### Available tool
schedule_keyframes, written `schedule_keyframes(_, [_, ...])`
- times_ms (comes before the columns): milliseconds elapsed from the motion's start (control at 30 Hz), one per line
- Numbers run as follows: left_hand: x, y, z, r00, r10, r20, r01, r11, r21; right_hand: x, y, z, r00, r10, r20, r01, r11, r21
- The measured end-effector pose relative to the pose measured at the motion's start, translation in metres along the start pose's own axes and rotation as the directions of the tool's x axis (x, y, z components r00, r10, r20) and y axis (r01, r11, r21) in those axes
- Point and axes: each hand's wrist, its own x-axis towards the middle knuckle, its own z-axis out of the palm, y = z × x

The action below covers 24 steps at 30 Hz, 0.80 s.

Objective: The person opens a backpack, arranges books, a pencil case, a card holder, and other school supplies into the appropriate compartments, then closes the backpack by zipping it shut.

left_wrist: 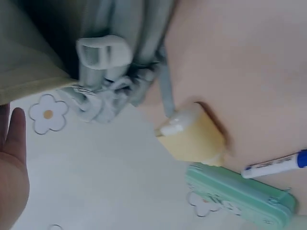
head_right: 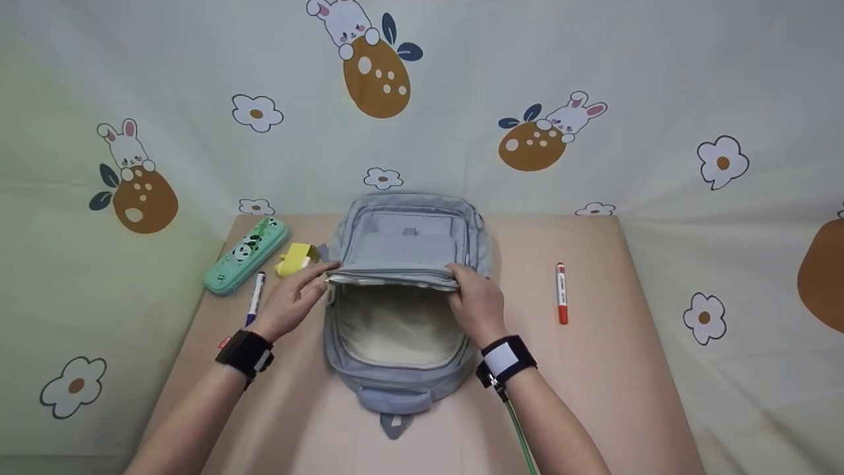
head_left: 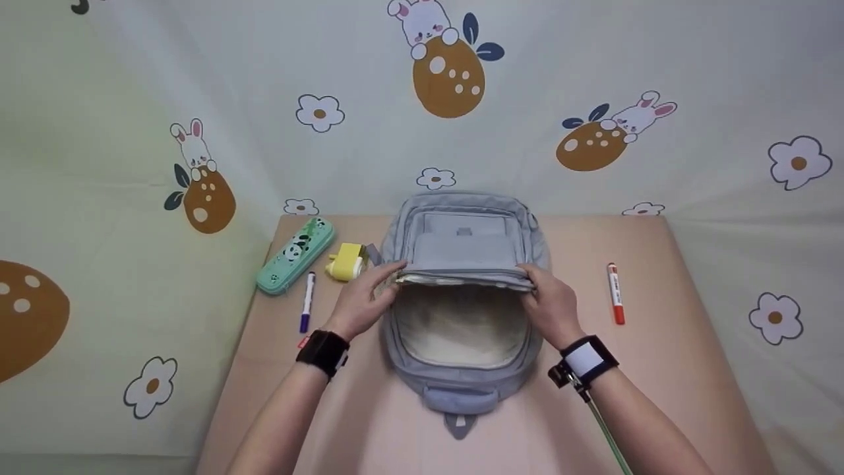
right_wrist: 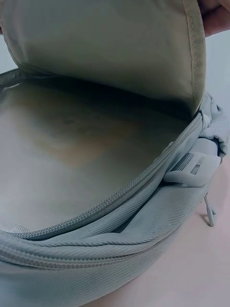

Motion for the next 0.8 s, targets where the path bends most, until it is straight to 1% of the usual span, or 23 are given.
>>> schedule_keyframes(67, [0.001,-0.010,-0.002,0.997,-0.065,-0.031,0.066,0.997,0.029,-0.001,0.001,-0.001,1.000,0.007,-0.005,-0.007,1.000,-0.001])
schedule_keyframes(133, [0.005,-0.022,-0.004,0.990,-0.121,-0.069,0.127,0.988,0.088,-0.002,0.002,-0.002,1.000,0.012,-0.005,-0.012,1.000,-0.004])
schedule_keyframes(200, [0.010,-0.034,-0.005,0.981,-0.166,-0.105,0.181,0.971,0.156,-0.002,0.002,-0.003,1.000,0.015,-0.001,-0.015,1.000,-0.009])
schedule_keyframes(267, [0.014,-0.045,-0.007,0.970,-0.207,-0.125,0.229,0.952,0.205,-0.003,0.002,-0.003,1.000,0.014,0.003,-0.014,1.000,-0.013])
schedule_keyframes(367, [0.020,-0.060,-0.008,0.947,-0.295,-0.128,0.318,0.917,0.238,-0.004,0.002,-0.003,1.000,0.012,0.008,-0.012,1.000,-0.016])
schedule_keyframes(467, [0.026,-0.075,-0.007,0.919,-0.378,-0.109,0.394,0.883,0.255,-0.005,0.002,-0.002,1.000,0.013,0.010,-0.013,1.000,-0.012])
schedule_keyframes(500, [0.028,-0.080,-0.007,0.911,-0.399,-0.107,0.413,0.872,0.262,-0.005,0.002,-0.001,1.000,0.015,0.012,-0.014,1.000,-0.008])
schedule_keyframes(567, [0.031,-0.089,-0.005,0.900,-0.422,-0.110,0.435,0.854,0.286,-0.005,0.001,0.000,1.000,0.018,0.016,-0.018,1.000,-0.004])
schedule_keyframes(600, [0.032,-0.094,-0.004,0.896,-0.428,-0.116,0.442,0.845,0.300,-0.005,0.000,0.001,1.000,0.019,0.016,-0.019,1.000,-0.001])
schedule_keyframes(700, [0.035,-0.106,-0.001,0.876,-0.461,-0.142,0.481,0.812,0.330,-0.005,-0.002,0.005,0.999,0.023,0.023,-0.023,1.000,0.012])
schedule_keyframes(800, [0.042,-0.113,0.005,0.867,-0.474,-0.155,0.497,0.796,0.347,-0.004,-0.001,0.004,0.999,0.030,0.028,-0.030,0.999,0.013])
